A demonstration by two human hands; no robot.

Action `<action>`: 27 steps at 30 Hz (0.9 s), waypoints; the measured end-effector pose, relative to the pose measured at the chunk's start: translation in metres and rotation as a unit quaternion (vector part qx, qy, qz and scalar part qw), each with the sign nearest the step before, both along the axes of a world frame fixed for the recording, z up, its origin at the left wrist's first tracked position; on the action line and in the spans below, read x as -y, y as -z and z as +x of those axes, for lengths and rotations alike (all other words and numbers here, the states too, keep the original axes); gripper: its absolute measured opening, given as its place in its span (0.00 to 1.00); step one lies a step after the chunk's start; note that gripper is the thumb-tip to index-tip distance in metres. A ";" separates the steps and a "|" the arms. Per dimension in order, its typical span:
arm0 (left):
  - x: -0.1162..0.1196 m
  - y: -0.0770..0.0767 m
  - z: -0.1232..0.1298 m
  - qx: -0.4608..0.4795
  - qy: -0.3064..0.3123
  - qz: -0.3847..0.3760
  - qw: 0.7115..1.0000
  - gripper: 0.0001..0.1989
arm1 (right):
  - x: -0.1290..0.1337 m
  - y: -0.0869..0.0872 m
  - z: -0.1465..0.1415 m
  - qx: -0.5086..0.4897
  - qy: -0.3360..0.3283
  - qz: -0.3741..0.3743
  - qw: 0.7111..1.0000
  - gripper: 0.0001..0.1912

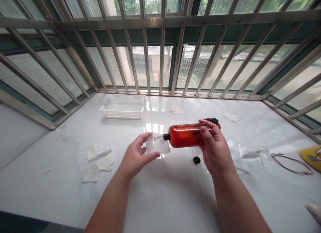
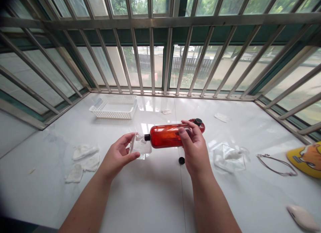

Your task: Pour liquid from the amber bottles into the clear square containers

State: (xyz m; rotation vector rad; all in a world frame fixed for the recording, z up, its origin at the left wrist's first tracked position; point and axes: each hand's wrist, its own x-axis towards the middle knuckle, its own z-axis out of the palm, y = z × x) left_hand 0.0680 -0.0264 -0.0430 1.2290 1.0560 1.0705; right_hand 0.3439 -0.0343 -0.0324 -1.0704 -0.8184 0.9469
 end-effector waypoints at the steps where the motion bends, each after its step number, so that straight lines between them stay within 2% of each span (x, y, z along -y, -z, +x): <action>1: 0.000 0.000 0.000 -0.001 0.004 -0.003 1.000 0.38 | 0.000 0.000 0.001 0.007 0.002 0.005 1.000 0.24; 7: 0.001 0.000 0.002 -0.002 -0.015 -0.004 1.000 0.37 | 0.001 -0.001 0.003 0.029 0.011 0.005 0.999 0.25; 20: 0.000 0.005 0.000 -0.014 0.016 -0.021 1.000 0.39 | 0.001 -0.007 0.002 0.046 0.029 0.016 0.998 0.26; 27: -0.002 0.009 -0.003 -0.027 0.039 -0.029 0.998 0.40 | -0.001 -0.004 0.005 0.062 0.043 0.018 0.997 0.29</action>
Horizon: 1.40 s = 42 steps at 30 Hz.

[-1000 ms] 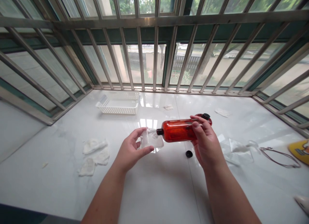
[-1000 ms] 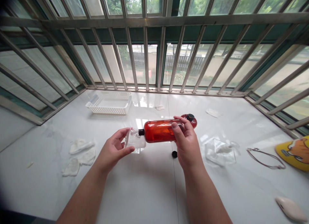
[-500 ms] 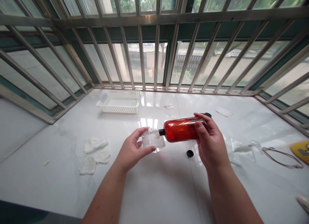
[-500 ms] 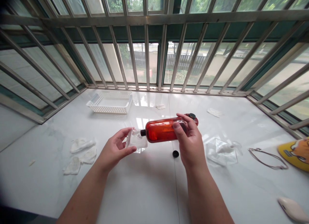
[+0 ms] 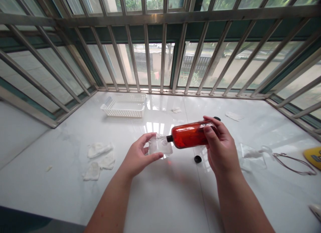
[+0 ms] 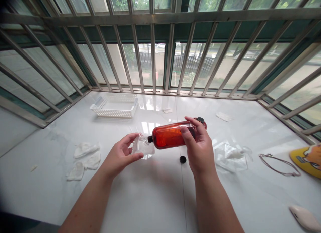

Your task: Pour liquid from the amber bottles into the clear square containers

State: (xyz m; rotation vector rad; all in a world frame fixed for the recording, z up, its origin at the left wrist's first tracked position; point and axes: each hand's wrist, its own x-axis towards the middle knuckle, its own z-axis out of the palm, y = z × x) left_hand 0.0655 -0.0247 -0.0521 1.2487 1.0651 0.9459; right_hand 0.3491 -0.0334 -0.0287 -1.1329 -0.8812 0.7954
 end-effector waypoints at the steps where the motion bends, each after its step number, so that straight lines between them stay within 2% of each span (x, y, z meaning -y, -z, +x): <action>1: 0.000 0.000 0.000 -0.003 0.004 -0.001 1.000 0.40 | -0.001 0.001 0.001 0.005 0.001 0.003 1.000 0.29; 9: 0.000 -0.005 0.001 -0.017 0.013 -0.007 1.000 0.39 | -0.002 0.003 0.003 0.025 0.008 0.003 1.000 0.29; 26: 0.000 0.001 -0.001 -0.029 0.035 -0.016 0.999 0.38 | 0.002 -0.002 -0.001 0.048 0.025 0.007 0.999 0.30; 42: 0.000 -0.002 -0.001 -0.041 0.040 -0.031 0.998 0.38 | 0.003 -0.005 -0.003 0.064 0.025 0.011 0.998 0.29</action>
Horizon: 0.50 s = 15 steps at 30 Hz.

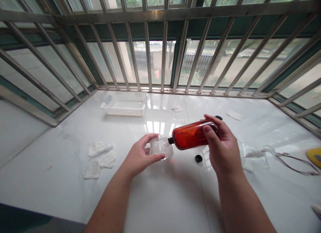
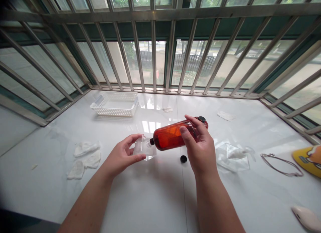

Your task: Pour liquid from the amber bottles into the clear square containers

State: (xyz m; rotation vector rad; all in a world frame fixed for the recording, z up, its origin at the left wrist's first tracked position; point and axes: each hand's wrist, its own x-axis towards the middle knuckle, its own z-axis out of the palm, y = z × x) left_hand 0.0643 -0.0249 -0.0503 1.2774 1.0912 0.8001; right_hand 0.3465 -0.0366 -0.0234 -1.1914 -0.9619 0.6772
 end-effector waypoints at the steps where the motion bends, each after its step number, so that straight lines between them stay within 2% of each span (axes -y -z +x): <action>1: 0.000 0.000 0.000 -0.001 0.000 -0.001 1.000 0.38 | 0.000 0.000 0.000 0.001 0.001 0.000 1.000 0.29; 15: 0.001 -0.001 0.000 -0.013 -0.002 -0.004 1.000 0.39 | 0.001 -0.003 -0.002 0.017 0.008 -0.010 1.000 0.30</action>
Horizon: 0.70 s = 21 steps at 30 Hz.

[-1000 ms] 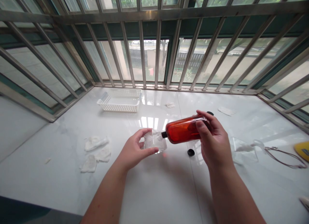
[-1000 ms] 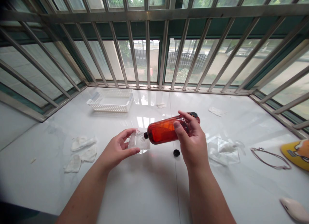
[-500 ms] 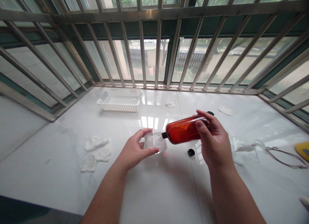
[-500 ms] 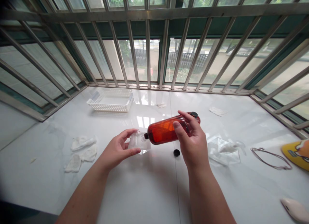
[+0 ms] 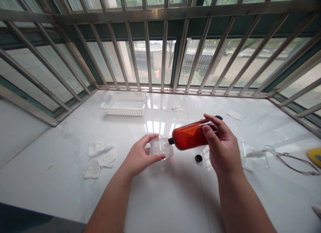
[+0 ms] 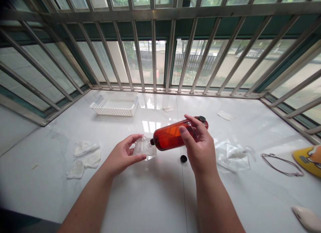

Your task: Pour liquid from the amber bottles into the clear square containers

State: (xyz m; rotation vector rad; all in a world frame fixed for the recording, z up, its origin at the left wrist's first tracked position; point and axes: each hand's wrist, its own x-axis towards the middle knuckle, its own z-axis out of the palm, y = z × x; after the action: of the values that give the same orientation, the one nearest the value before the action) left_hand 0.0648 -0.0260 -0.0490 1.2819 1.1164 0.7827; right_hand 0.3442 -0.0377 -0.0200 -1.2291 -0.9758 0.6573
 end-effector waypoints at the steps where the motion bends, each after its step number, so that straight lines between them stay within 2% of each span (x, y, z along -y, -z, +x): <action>1: 0.000 0.000 0.000 0.000 0.001 0.001 1.000 0.38 | 0.000 0.000 0.000 -0.001 0.000 -0.001 1.000 0.30; 21: 0.000 0.001 0.000 -0.016 0.005 0.001 1.000 0.39 | 0.001 -0.001 0.000 0.013 0.001 -0.001 1.000 0.29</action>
State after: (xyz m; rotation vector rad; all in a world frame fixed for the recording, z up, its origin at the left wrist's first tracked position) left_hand 0.0647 -0.0259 -0.0498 1.3039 1.1336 0.7579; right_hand 0.3439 -0.0386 -0.0193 -1.2429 -0.9945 0.6424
